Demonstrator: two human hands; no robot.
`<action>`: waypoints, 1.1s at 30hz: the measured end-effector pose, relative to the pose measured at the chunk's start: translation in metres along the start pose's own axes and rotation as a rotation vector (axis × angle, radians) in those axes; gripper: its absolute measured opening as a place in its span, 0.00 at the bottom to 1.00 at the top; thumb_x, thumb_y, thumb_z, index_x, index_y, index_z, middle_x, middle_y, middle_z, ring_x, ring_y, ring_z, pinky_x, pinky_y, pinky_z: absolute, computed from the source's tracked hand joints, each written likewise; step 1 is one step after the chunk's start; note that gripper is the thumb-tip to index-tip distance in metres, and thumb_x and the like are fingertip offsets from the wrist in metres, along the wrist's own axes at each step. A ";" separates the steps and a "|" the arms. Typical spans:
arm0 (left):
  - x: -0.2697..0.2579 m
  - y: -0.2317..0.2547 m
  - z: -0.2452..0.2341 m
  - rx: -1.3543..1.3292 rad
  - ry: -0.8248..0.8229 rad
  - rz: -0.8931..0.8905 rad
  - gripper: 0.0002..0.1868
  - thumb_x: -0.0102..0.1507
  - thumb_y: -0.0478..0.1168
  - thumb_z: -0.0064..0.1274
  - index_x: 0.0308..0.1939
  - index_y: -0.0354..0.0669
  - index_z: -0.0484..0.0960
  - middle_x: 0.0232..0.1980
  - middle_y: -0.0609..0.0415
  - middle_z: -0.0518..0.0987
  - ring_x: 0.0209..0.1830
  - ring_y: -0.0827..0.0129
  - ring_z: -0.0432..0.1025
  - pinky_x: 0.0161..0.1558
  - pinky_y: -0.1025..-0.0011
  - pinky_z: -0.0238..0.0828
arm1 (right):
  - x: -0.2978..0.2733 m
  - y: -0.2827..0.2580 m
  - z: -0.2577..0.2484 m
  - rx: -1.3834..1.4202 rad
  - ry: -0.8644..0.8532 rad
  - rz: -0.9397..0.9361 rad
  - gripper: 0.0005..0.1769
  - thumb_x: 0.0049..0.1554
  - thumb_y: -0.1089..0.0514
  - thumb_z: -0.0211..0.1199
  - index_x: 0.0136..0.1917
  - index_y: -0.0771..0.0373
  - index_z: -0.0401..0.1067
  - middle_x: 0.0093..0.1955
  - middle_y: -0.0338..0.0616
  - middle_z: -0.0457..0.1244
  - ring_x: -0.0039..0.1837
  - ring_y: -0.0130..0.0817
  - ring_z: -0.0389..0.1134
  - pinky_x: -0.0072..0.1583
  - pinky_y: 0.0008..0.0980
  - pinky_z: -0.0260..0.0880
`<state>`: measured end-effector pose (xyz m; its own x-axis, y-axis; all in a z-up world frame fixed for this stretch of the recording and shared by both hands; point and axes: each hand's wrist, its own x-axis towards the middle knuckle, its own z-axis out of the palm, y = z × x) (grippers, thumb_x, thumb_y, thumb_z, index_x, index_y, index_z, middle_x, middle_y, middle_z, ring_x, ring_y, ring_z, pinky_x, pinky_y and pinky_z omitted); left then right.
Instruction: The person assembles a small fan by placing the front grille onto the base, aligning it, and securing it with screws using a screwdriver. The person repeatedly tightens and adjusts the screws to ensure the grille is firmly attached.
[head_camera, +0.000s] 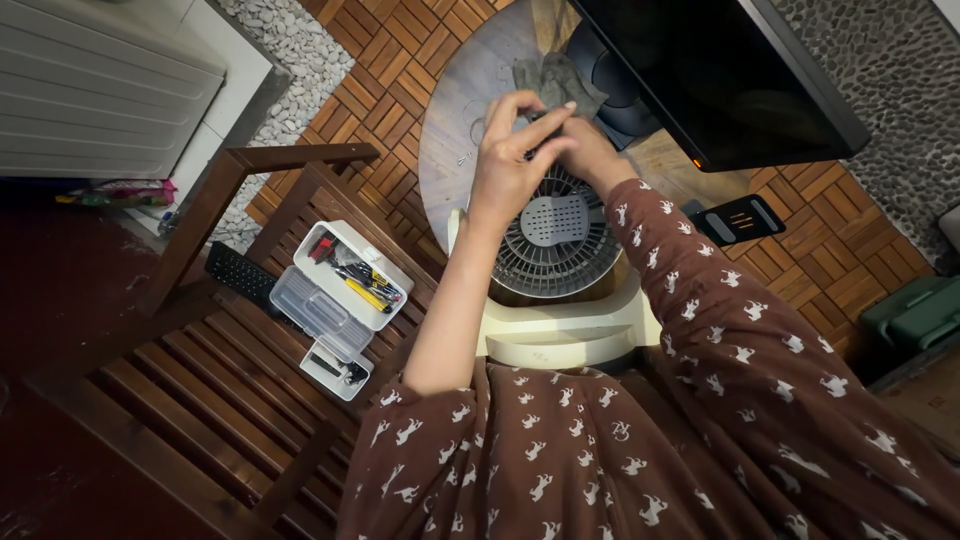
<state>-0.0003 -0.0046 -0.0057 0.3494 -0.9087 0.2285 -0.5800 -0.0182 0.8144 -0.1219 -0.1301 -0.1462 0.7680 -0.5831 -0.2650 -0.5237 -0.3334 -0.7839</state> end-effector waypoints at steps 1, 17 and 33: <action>-0.001 -0.002 0.001 -0.052 0.002 0.018 0.23 0.63 0.36 0.66 0.63 0.53 0.83 0.62 0.50 0.78 0.66 0.58 0.74 0.68 0.64 0.74 | 0.002 0.001 0.000 -0.016 0.008 0.003 0.17 0.60 0.57 0.58 0.61 0.63 0.73 0.58 0.60 0.68 0.62 0.59 0.68 0.59 0.48 0.68; 0.003 0.010 -0.010 -0.180 0.076 0.143 0.26 0.62 0.32 0.59 0.64 0.55 0.78 0.71 0.44 0.68 0.66 0.52 0.69 0.63 0.66 0.72 | 0.003 0.000 0.000 -0.123 -0.040 0.078 0.15 0.60 0.59 0.58 0.59 0.62 0.77 0.57 0.61 0.69 0.61 0.57 0.70 0.60 0.49 0.69; -0.004 0.011 0.001 -0.149 0.029 -0.011 0.22 0.69 0.32 0.58 0.67 0.54 0.81 0.64 0.51 0.79 0.61 0.60 0.77 0.63 0.70 0.76 | 0.001 -0.004 -0.001 -0.065 0.004 0.027 0.17 0.60 0.56 0.59 0.60 0.65 0.75 0.58 0.61 0.69 0.61 0.57 0.69 0.59 0.48 0.68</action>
<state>-0.0086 -0.0018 0.0023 0.3776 -0.8962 0.2328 -0.4613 0.0359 0.8865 -0.1196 -0.1307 -0.1430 0.7520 -0.5951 -0.2835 -0.5673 -0.3652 -0.7381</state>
